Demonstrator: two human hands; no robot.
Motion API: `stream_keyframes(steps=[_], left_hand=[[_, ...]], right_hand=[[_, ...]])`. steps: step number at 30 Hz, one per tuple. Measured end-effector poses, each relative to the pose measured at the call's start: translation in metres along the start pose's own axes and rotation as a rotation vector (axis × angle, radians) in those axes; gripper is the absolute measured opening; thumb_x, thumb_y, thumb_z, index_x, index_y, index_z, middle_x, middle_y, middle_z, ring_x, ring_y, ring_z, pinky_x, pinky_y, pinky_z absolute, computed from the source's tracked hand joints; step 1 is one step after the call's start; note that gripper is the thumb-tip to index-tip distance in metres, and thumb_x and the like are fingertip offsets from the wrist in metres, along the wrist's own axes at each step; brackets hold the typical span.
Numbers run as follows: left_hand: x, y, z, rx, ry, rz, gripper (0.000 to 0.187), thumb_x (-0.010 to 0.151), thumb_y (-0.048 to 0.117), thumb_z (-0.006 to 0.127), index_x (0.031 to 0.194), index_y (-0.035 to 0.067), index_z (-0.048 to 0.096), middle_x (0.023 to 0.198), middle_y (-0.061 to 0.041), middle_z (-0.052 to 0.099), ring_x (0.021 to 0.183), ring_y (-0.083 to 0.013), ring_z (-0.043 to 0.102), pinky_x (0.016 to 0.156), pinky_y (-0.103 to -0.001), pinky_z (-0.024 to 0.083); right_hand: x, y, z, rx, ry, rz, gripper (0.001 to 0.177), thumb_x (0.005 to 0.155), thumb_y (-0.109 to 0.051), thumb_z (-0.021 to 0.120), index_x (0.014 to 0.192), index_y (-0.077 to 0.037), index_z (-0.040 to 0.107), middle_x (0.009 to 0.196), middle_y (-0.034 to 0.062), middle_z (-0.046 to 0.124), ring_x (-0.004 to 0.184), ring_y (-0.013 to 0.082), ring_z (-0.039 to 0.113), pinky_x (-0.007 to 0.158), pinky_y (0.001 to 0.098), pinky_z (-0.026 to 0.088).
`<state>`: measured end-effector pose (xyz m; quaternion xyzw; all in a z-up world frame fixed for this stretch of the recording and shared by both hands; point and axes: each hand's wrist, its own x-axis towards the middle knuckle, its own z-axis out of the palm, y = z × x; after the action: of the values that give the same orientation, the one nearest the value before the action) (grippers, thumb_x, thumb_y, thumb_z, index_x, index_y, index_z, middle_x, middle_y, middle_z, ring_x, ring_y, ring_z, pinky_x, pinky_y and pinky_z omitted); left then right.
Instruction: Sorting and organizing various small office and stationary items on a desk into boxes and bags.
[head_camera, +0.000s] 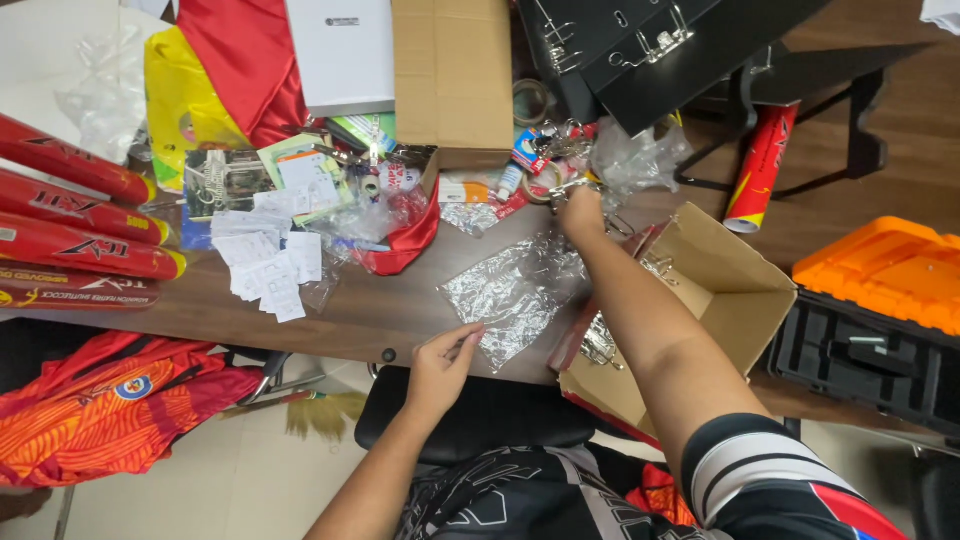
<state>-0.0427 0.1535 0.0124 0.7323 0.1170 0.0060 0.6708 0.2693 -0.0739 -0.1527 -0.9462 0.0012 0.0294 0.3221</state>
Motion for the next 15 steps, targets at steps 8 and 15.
stream_keyframes(steps=[8,15], left_hand=[[0.006,-0.014,-0.004,-0.033,0.001,-0.039,0.025,0.096,0.004,0.064,0.118,-0.002,0.074,0.111,-0.015,0.079,0.101,-0.0172,0.076,0.087,-0.028,0.061],[0.019,-0.01,0.006,-0.027,-0.063,-0.007,0.024,0.097,0.006,0.066,0.117,-0.001,0.074,0.109,-0.015,0.08,0.099,-0.0168,0.077,0.086,-0.028,0.061]], right_hand=[[0.015,0.03,0.015,-0.002,0.07,0.112,0.018,0.082,-0.016,0.078,0.091,0.0,0.077,0.091,0.0245,0.073,0.087,0.0394,0.073,0.08,0.048,0.057],[-0.022,-0.008,-0.034,0.271,0.191,0.064,0.011,0.088,-0.009,0.073,0.089,0.001,0.077,0.076,0.0175,0.074,0.07,0.0249,0.073,0.066,0.0386,0.058]])
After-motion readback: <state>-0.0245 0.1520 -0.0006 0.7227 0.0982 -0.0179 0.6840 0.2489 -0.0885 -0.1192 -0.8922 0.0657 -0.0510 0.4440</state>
